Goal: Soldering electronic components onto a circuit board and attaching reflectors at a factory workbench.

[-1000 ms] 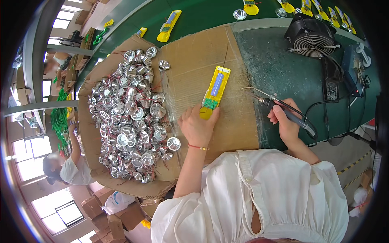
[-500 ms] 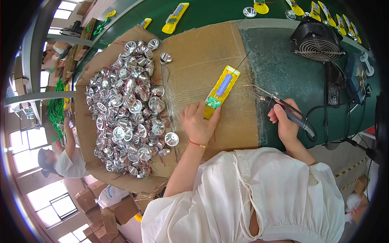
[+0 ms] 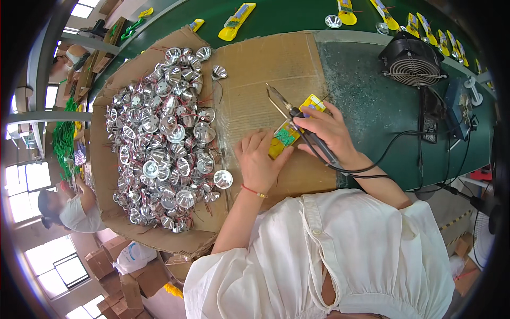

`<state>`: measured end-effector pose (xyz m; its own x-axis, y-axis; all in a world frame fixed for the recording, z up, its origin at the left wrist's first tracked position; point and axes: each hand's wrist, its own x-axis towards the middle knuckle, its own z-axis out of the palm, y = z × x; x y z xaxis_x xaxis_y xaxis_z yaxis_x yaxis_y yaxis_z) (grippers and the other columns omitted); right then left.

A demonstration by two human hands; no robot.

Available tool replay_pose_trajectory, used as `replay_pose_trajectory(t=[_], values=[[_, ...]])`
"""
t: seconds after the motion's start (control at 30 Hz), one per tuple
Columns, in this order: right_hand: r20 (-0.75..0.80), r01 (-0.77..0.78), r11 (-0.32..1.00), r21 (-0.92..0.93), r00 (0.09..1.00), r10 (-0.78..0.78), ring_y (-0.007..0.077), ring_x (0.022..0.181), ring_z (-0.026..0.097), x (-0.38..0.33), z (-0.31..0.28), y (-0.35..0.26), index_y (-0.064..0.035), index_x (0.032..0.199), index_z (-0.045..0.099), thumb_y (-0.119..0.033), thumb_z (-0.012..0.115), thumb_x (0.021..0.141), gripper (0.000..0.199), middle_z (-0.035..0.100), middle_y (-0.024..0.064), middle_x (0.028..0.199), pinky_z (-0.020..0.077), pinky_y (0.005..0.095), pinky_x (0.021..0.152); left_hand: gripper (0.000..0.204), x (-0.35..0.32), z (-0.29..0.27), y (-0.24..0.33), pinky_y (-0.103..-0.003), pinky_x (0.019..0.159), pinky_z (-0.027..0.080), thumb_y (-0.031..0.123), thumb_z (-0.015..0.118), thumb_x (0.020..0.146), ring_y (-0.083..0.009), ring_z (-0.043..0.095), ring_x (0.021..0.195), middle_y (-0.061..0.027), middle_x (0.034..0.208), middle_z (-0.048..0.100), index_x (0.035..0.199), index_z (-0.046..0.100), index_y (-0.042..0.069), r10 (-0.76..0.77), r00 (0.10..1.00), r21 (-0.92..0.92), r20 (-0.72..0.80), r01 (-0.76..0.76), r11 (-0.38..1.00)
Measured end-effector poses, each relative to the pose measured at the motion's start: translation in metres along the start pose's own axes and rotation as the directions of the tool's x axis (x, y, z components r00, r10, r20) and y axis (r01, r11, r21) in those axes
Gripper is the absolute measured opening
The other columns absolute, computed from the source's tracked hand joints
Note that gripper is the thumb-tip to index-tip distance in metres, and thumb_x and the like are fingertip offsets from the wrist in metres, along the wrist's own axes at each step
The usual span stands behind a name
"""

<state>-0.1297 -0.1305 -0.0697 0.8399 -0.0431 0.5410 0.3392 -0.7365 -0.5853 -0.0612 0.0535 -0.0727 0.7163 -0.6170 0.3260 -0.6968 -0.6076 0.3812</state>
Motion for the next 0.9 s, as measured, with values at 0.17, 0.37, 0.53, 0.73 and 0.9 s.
replay_pose_trajectory(t=[0.17,0.37,0.53,0.73,0.9], values=[[0.11,0.034,0.999,-0.039,0.993,-0.03,0.0218,0.106,0.054,0.014,0.013,0.009,-0.0164,0.114,0.054,-0.019,0.075,0.062,0.055,0.061,0.0011,0.105,0.0267,0.0449,0.099,0.045,-0.015,0.009,-0.005,-0.042,0.088,0.033,0.026,0.072,0.064,-0.026,0.051,0.099,-0.0102,0.098,0.057,0.1,0.059,0.004,-0.048,0.998,-0.166,-0.049,0.04,0.985],[0.196,0.01,1.0,0.005,0.98,-0.011,0.0195,0.098,0.057,0.016,0.021,0.014,-0.0154,0.113,0.055,-0.024,0.075,0.061,0.056,0.062,0.002,0.1,0.0298,0.0416,0.094,0.043,-0.016,0.015,-0.008,-0.042,0.086,0.034,0.023,0.071,0.062,-0.0257,0.052,0.093,-0.0093,0.095,0.056,0.098,0.058,0.004,-0.028,0.994,-0.195,-0.105,0.007,0.981],[0.176,-0.019,1.0,0.015,0.984,0.016,0.0188,0.096,0.057,0.017,0.024,0.014,-0.014,0.111,0.056,-0.023,0.074,0.061,0.053,0.062,0.0037,0.097,0.0327,0.0377,0.089,0.044,-0.015,0.02,-0.013,-0.041,0.083,0.035,0.023,0.071,0.062,-0.0242,0.052,0.089,-0.0081,0.094,0.056,0.099,0.058,0.004,-0.014,0.991,-0.19,-0.137,-0.013,0.982],[0.165,-0.003,1.0,0.014,0.986,0.001,0.0217,0.093,0.058,0.017,0.025,0.013,-0.0108,0.108,0.058,-0.019,0.077,0.056,0.056,0.062,0.0053,0.093,0.0321,0.0375,0.091,0.041,-0.015,0.021,-0.013,-0.04,0.081,0.035,0.022,0.07,0.062,-0.0241,0.052,0.088,-0.0079,0.092,0.057,0.097,0.059,0.003,-0.012,0.989,-0.193,-0.145,-0.016,0.981],[0.152,0.007,1.0,0.018,0.988,-0.009,0.0177,0.092,0.057,0.017,0.026,0.012,-0.0154,0.11,0.056,-0.024,0.073,0.063,0.05,0.061,0.0024,0.093,0.0328,0.0357,0.087,0.041,-0.018,0.023,-0.013,-0.039,0.081,0.035,0.021,0.07,0.061,-0.0241,0.053,0.088,-0.008,0.092,0.057,0.096,0.059,0.003,0.001,0.985,-0.183,-0.172,-0.033,0.983]])
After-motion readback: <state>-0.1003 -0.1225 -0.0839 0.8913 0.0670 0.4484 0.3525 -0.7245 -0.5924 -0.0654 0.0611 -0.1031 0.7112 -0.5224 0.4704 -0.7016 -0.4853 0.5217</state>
